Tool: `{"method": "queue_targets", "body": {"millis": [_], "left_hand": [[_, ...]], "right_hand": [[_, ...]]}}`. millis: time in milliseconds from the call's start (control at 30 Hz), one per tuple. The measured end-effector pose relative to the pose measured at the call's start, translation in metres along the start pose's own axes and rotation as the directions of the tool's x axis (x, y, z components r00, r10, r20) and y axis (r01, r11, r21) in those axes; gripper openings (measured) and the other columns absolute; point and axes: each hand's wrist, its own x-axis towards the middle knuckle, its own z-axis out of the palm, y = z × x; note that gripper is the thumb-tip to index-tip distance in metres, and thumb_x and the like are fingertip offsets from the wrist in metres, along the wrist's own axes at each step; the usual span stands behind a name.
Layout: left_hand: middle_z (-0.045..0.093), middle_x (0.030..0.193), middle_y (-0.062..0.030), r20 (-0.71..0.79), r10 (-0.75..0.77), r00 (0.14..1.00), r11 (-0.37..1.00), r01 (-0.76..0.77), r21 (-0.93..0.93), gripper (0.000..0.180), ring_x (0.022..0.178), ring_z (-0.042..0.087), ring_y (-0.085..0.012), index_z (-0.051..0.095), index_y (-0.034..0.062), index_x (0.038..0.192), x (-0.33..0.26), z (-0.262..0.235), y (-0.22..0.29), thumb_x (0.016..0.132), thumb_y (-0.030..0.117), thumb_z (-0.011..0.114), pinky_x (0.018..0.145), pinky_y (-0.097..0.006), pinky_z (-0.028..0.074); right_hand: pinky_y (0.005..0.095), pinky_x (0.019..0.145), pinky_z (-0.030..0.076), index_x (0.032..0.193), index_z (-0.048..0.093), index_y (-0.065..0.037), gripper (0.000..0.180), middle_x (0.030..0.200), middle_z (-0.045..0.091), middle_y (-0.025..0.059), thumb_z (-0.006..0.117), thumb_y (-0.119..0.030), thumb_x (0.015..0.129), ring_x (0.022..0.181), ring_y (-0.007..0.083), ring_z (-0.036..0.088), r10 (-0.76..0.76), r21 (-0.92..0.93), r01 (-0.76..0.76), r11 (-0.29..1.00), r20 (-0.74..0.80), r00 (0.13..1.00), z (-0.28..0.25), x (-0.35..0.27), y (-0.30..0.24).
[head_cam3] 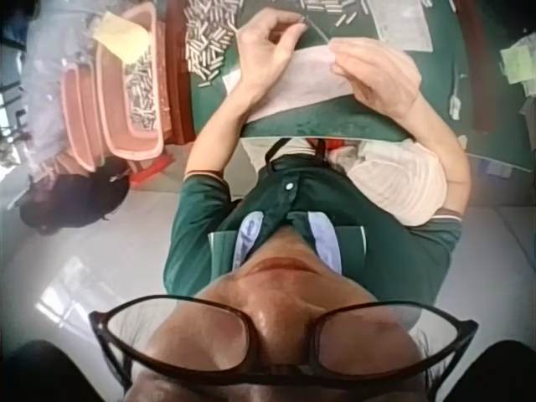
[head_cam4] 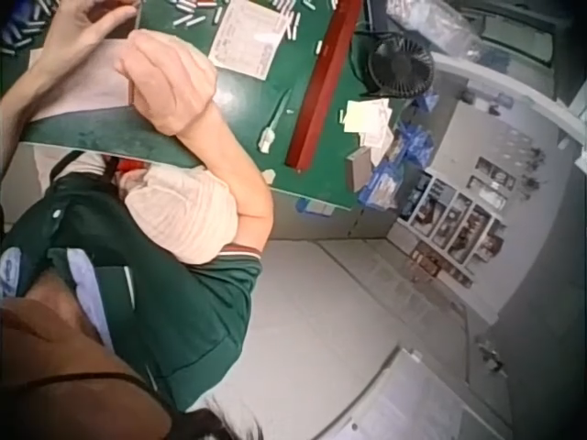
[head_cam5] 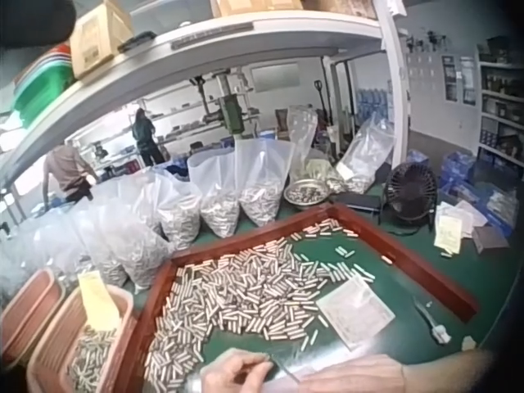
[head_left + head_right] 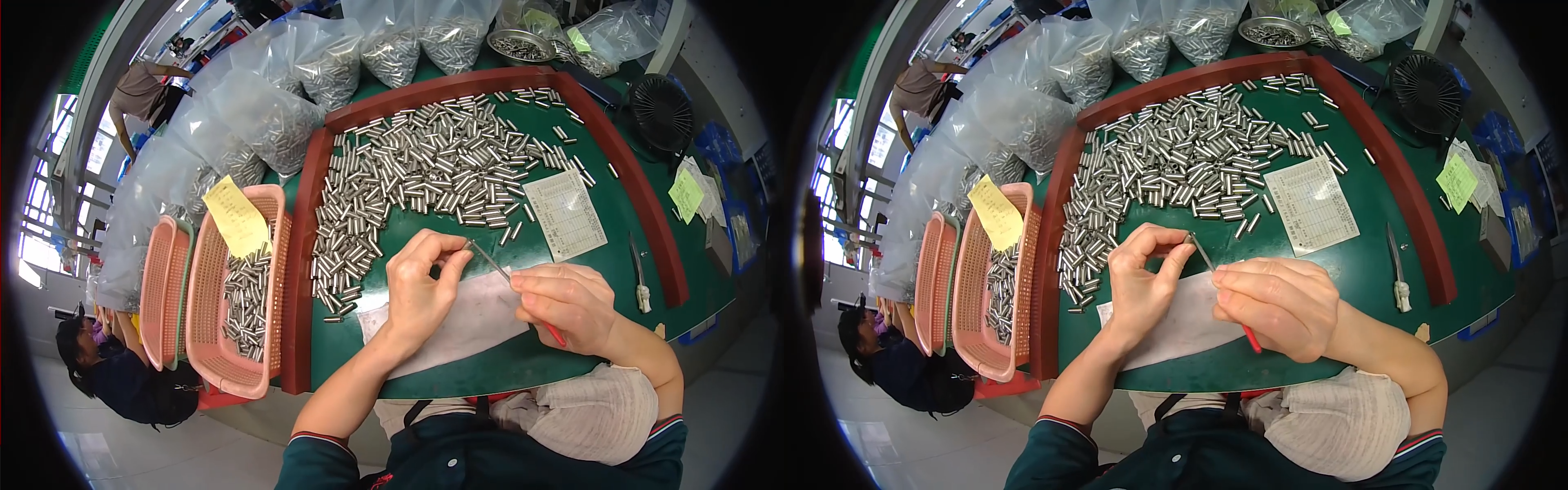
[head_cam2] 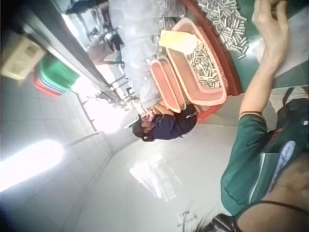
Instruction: Inspecting and cleaning the interior of small cylindrical metal parts using a thin pick tool at a workbench.
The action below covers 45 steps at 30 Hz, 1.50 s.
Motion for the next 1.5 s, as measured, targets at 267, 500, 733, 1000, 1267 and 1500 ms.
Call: {"method": "queue_targets", "body": {"millis": [267,500,733,1000,1267,1500], "left_hand": [[0.059,0.073,-0.01,-0.032,-0.055,0.998,0.998,0.056,0.033,0.011,0.06,0.059,-0.0165,0.06,-0.0029,0.081,0.003,-0.008,-0.005,0.072,-0.002,0.064,0.056,-0.024,0.048],[0.062,0.084,-0.0077,0.074,-0.275,0.959,0.925,0.285,-0.253,0.012,0.073,0.06,-0.011,0.057,-0.0053,0.092,0.003,-0.007,-0.022,0.081,-0.001,0.059,0.068,-0.021,0.05],[0.063,0.081,-0.0088,0.104,-0.317,0.943,0.89,0.333,-0.312,0.014,0.071,0.062,-0.0116,0.06,-0.0052,0.09,0.001,-0.001,-0.021,0.077,0.002,0.061,0.063,-0.022,0.05],[0.064,0.08,-0.009,0.113,-0.302,0.947,0.915,0.321,-0.245,0.014,0.067,0.061,-0.0113,0.062,-0.0046,0.088,0.0,0.0,-0.022,0.076,0.003,0.063,0.061,-0.023,0.049],[0.063,0.079,-0.0088,0.128,-0.268,0.955,0.934,0.29,-0.209,0.013,0.066,0.061,-0.0123,0.062,-0.0048,0.086,0.002,0.0,-0.017,0.075,0.001,0.064,0.061,-0.023,0.049],[0.061,0.075,-0.0093,0.041,-0.054,0.998,0.997,0.056,-0.046,0.012,0.06,0.058,-0.0136,0.061,-0.0037,0.083,0.002,0.0,-0.01,0.072,-0.001,0.064,0.056,-0.023,0.047]], "right_hand": [[0.0322,0.058,0.054,0.087,0.056,0.005,0.023,0.085,0.061,0.0189,0.063,-0.001,0.066,0.07,0.0291,0.064,-0.024,0.063,0.015,0.998,0.135,0.991,-0.005,0.003,0.0],[0.0314,0.057,0.055,0.09,0.053,0.001,0.026,0.085,0.062,0.0147,0.066,0.004,0.067,0.072,0.0283,0.065,0.07,0.043,-0.067,0.997,-0.064,0.995,-0.005,0.003,0.0],[0.0322,0.057,0.054,0.092,0.051,0.0,0.016,0.082,0.062,0.0172,0.059,0.001,0.078,0.071,0.0304,0.065,0.1,0.03,-0.099,0.995,-0.056,0.993,0.001,0.003,0.004],[0.0308,0.056,0.054,0.089,0.052,0.0,0.014,0.08,0.062,0.0163,0.061,-0.001,0.078,0.071,0.0289,0.065,0.126,0.016,-0.125,0.992,-0.071,0.99,0.004,0.001,0.005],[0.0297,0.054,0.053,0.089,0.052,-0.001,0.016,0.08,0.062,0.0157,0.062,-0.002,0.077,0.071,0.0279,0.065,0.136,0.009,-0.136,0.991,-0.049,0.99,0.004,0.001,0.005],[0.0276,0.053,0.053,0.081,0.054,0.0,0.021,0.078,0.061,0.0141,0.069,0.001,0.067,0.067,0.0248,0.064,0.078,0.013,-0.078,0.997,-0.055,0.995,0.005,0.0,0.008]]}}
